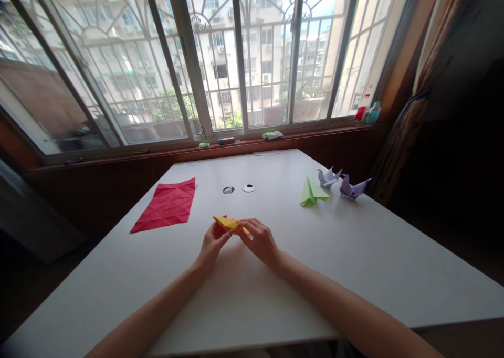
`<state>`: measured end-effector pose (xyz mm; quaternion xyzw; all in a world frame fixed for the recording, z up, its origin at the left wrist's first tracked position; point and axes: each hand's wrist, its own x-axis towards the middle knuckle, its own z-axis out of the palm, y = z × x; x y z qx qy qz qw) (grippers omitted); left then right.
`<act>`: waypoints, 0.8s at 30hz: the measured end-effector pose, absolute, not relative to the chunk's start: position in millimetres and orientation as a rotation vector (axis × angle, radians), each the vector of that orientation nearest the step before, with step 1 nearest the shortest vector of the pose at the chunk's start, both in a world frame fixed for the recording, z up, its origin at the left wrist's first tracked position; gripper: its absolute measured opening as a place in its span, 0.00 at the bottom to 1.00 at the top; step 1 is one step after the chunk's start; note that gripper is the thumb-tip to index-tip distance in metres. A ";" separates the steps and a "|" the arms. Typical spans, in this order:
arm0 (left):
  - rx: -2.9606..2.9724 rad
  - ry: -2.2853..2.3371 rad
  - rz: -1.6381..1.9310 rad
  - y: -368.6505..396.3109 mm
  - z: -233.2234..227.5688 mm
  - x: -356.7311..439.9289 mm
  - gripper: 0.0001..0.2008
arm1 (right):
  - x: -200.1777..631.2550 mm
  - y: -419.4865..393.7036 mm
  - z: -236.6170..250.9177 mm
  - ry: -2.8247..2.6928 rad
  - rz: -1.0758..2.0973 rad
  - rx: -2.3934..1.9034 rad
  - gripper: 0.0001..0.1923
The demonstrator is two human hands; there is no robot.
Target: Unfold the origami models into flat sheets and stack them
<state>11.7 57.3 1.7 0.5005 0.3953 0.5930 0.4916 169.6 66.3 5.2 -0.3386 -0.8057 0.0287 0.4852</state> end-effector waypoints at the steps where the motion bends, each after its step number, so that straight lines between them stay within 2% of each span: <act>1: 1.225 0.960 1.436 57.0 1.6 11.8 0.25 | 169.6 66.0 5.5 -1.968 0.064 -0.830 0.07; 16: 1.321 0.977 1.380 58.1 -6.9 13.1 0.22 | 167.0 64.2 6.9 -1.993 0.073 -0.799 0.09; 24: 1.287 0.857 1.313 65.0 -14.2 10.2 0.27 | 167.3 66.6 6.7 -1.828 0.240 -0.866 0.08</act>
